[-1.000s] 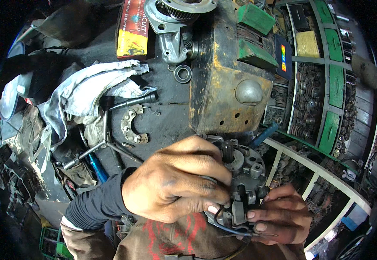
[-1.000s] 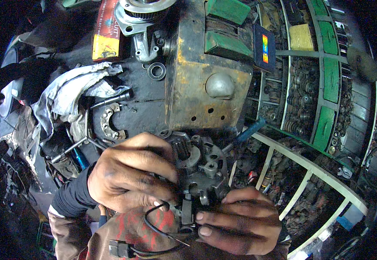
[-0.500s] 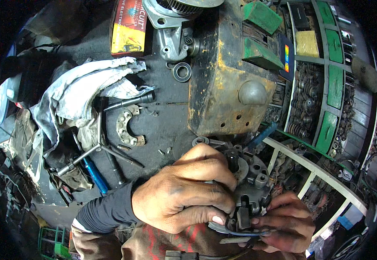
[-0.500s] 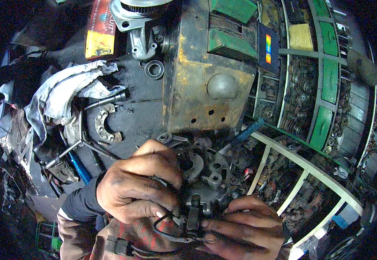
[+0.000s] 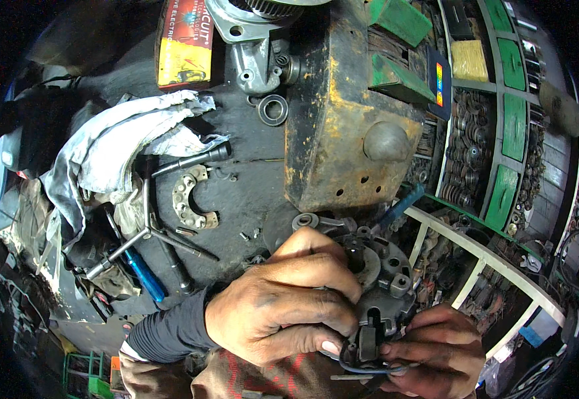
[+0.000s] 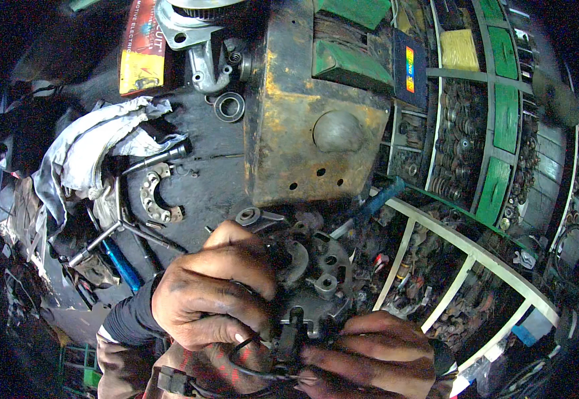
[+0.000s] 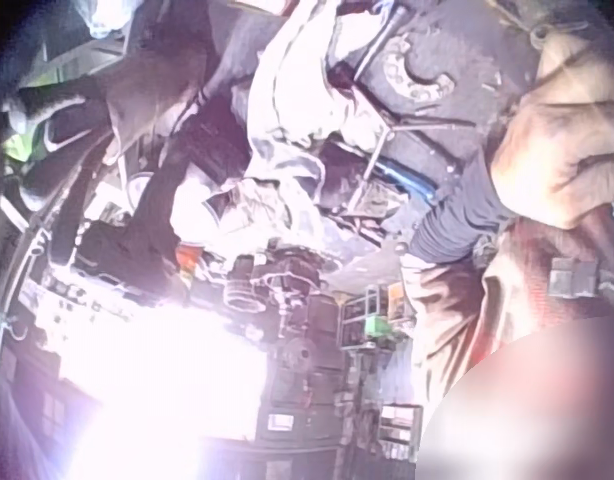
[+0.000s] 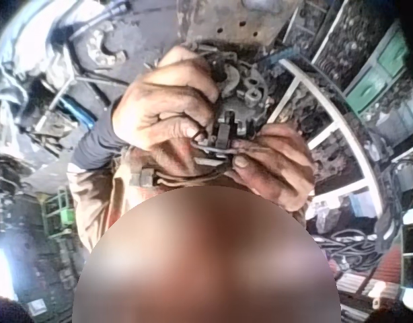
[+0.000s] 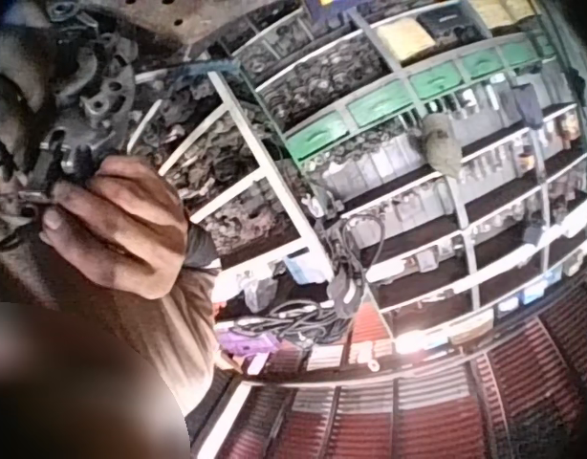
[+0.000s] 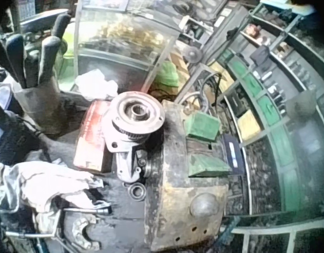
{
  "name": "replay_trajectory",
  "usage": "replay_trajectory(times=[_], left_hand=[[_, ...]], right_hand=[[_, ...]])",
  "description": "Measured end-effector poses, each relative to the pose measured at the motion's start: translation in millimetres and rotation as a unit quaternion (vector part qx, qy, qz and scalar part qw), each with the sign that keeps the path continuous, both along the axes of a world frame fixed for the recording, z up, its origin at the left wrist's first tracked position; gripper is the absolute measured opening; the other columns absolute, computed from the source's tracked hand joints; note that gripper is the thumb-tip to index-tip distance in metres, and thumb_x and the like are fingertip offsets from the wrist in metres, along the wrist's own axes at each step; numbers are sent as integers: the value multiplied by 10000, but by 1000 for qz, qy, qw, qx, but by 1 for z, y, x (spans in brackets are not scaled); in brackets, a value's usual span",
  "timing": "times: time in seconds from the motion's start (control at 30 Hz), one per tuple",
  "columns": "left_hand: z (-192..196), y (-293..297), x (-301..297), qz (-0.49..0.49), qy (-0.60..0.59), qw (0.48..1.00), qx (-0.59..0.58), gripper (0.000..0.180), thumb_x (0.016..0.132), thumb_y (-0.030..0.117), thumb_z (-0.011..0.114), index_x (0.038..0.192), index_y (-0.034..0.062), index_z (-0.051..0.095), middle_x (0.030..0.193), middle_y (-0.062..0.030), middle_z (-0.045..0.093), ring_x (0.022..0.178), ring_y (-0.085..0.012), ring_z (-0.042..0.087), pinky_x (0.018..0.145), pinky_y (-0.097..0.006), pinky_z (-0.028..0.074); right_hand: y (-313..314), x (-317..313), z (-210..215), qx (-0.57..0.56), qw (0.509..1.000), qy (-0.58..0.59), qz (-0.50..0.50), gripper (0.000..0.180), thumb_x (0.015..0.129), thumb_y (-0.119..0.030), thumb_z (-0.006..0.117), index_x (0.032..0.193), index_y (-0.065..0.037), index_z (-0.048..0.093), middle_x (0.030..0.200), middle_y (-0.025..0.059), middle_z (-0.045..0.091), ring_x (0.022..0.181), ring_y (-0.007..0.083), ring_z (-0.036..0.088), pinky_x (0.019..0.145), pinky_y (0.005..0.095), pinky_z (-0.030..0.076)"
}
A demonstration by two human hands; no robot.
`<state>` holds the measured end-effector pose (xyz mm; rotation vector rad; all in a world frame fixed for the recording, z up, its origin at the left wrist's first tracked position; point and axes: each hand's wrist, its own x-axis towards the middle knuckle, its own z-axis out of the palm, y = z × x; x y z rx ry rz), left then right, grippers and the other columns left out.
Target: The person holds a small electrical component, likely an alternator, and uses a multimeter to test its terminals. They rotate the component to access different points and then use a screwdriver to adjust internal parts.
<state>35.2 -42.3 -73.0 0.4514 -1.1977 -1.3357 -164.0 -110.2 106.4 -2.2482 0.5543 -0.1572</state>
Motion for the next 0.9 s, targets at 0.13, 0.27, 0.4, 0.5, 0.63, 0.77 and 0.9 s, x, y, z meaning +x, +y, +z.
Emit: replay_trajectory(times=[0.13, 0.27, 0.4, 0.5, 0.63, 0.77, 0.9], left_hand=[[-3, 3, -5, 19, 14, 1000, -3, 202, 909, 264, 760, 989, 79, 752, 1093, -91, 647, 1075, -325, 567, 997, -457, 409], [-3, 3, -6, 18, 18, 1000, 2, 187, 893, 252, 774, 973, 85, 760, 1086, -88, 651, 1072, -318, 571, 992, -456, 412], [-4, 3, -10, 43, 19, 999, 3, 163, 886, 270, 782, 919, 111, 792, 1018, -70, 689, 987, -300, 616, 923, -453, 423], [-2, 4, -6, 42, 13, 999, 15, 167, 867, 253, 800, 939, 103, 781, 1044, -73, 673, 1022, -314, 598, 952, -454, 423], [-1, 3, -4, 12, 28, 999, 17, 176, 852, 225, 814, 964, 96, 771, 1067, -78, 653, 1061, -324, 580, 984, -458, 428], [0, 5, -3, 23, 22, 999, 23, 174, 851, 214, 815, 970, 95, 774, 1067, -82, 650, 1052, -322, 584, 983, -462, 435], [-2, 1, -3, 10, 34, 999, 10, 170, 857, 209, 813, 976, 93, 774, 1074, -83, 651, 1038, -320, 592, 984, -463, 435]], right_hand=[[-3, 0, -2, 3, 1000, -10, -4, 406, 762, -78, 916, 1097, 2, 699, 968, 187, 754, 701, 286, 713, 633, 410, 580], [-2, -2, -3, 14, 1000, -8, -9, 387, 769, -86, 912, 1081, 1, 700, 955, 193, 753, 704, 286, 716, 636, 416, 585], [2, -2, -1, 10, 1000, -1, -17, 384, 770, -101, 912, 1076, -8, 699, 969, 196, 751, 707, 288, 718, 650, 430, 590], [-5, -2, -2, 20, 1000, 4, -7, 380, 764, -107, 914, 1066, -10, 704, 980, 188, 750, 729, 287, 722, 671, 433, 592], [1, 4, 0, -3, 1000, 6, -12, 354, 758, -84, 906, 1046, -7, 714, 984, 172, 743, 760, 280, 721, 697, 432, 592], [-5, 6, -5, 13, 1000, -5, 6, 342, 754, -37, 884, 1052, 4, 721, 976, 174, 736, 750, 274, 709, 693, 426, 589], [-3, 8, -2, 0, 1000, -4, 1, 321, 768, -21, 850, 1063, 19, 730, 942, 185, 735, 737, 271, 698, 667, 421, 583]])
